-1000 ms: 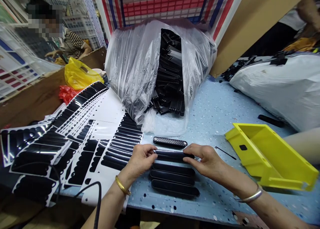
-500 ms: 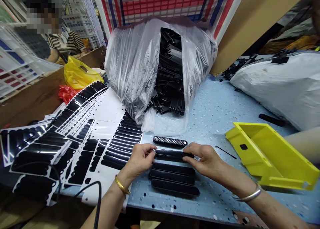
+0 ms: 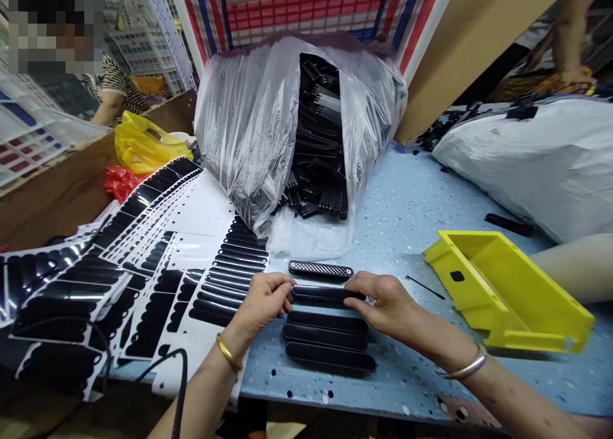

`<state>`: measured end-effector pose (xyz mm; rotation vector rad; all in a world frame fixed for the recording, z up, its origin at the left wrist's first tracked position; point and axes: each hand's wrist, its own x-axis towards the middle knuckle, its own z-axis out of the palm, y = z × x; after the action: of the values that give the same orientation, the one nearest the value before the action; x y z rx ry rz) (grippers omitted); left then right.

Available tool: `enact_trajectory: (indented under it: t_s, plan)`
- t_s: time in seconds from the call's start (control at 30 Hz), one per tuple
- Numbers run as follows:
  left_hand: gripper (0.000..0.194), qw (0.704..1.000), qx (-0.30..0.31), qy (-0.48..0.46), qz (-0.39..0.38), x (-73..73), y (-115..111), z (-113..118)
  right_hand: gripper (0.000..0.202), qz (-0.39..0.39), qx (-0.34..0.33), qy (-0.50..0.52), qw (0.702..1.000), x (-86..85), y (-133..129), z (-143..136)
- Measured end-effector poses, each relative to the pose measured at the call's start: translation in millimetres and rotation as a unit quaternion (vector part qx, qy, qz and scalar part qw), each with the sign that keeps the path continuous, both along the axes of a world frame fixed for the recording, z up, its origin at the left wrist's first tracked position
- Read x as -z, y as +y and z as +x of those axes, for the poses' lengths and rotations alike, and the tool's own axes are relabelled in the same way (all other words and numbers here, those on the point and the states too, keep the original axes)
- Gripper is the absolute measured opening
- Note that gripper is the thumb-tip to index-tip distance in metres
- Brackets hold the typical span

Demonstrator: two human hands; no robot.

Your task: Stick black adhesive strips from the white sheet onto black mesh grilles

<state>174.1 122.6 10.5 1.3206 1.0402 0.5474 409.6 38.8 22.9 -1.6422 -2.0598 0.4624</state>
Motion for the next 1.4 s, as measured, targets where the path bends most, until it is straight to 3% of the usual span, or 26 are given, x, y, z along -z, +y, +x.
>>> enact_trajectory:
  t_s: [0.5,0.93,1.13,1.4]
  plan:
    - [0.023,0.998,-0.042,0.038,0.014,0.5,-3,7,0.012,-0.012,0.002,0.068,0.998,-1.1,-5,5]
    - [0.030,0.999,-0.036,0.035,0.003,-2.7,-1,7,0.018,0.042,-0.009,0.127,0.991,23.6,-9,11]
    - [0.035,0.999,-0.032,0.040,-0.002,-2.5,-1,6,0.021,0.003,-0.023,0.161,0.987,20.8,-5,14]
    - [0.037,0.998,-0.033,0.045,0.002,-3.0,0,7,0.020,0.024,-0.027,0.133,0.990,20.4,-10,11]
